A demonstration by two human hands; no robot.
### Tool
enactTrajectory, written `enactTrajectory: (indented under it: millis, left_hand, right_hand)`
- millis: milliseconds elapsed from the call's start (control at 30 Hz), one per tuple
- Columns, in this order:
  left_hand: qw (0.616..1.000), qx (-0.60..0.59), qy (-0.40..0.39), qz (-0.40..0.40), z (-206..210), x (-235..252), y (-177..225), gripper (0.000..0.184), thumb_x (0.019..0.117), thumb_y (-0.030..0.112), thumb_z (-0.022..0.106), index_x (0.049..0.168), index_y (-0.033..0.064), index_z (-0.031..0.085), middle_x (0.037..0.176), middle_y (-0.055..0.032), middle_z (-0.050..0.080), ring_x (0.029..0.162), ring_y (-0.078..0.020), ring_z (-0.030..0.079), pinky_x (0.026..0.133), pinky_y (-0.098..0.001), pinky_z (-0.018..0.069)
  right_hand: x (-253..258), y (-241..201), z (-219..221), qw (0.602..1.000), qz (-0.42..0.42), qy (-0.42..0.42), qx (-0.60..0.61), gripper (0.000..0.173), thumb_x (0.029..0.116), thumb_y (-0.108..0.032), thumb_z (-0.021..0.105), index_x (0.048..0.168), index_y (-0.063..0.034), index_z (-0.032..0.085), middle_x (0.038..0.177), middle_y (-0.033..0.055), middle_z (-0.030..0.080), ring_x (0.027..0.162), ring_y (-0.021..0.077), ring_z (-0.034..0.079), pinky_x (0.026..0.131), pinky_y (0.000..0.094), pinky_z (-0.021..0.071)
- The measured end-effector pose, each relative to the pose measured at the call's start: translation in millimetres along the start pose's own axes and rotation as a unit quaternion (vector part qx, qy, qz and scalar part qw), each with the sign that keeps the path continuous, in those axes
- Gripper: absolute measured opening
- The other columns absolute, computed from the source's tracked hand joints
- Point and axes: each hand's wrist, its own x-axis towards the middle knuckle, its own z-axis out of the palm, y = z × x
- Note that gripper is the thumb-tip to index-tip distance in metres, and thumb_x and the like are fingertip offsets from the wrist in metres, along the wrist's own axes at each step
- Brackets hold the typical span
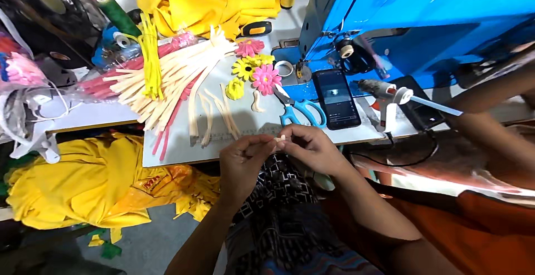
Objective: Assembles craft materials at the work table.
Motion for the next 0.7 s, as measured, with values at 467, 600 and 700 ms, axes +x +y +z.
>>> enactTrajectory:
  millis: [467, 600, 700]
  left_hand:
    - [0.997, 0.011, -0.051, -0.058, -13, 10, 2, 0.012, 0.0876, 0.002, 0.076, 0.099, 0.0054, 0.075, 0.085, 0.0003, 0.075, 0.074, -0.0074, 0.072, 0.072, -0.0255, 0.0624]
    - [0.994, -0.049, -0.060, -0.077, -14, 9, 1, 0.011, 0.0872, -0.001, 0.073, 0.097, 0.0039, 0.075, 0.083, -0.0020, 0.075, 0.074, -0.0107, 0.073, 0.074, -0.0284, 0.0635]
    - [0.993, -0.053, -0.060, -0.088, -13, 8, 0, 0.010, 0.0878, -0.001, 0.072, 0.097, 0.0037, 0.075, 0.082, -0.0022, 0.075, 0.075, -0.0108, 0.073, 0.074, -0.0274, 0.0629]
  right_hand:
    - [-1, -11, -4, 0.991, -0.065, -0.034, -0.110, 0.012, 0.0950, -0.011, 0.067, 0.092, 0.0008, 0.070, 0.081, 0.0019, 0.065, 0.071, -0.0006, 0.058, 0.066, 0.0139, 0.0502]
    - [5, -5, -5, 0.958, -0.199, -0.001, -0.205, 0.018, 0.0956, -0.015, 0.069, 0.090, 0.0012, 0.072, 0.084, 0.0077, 0.070, 0.079, 0.0096, 0.065, 0.075, 0.0208, 0.0551]
    - [5, -3, -3, 0.922, -0.281, 0.019, -0.265, 0.019, 0.0999, -0.016, 0.065, 0.102, 0.0020, 0.072, 0.093, 0.0115, 0.072, 0.091, 0.0175, 0.069, 0.086, 0.0276, 0.0565]
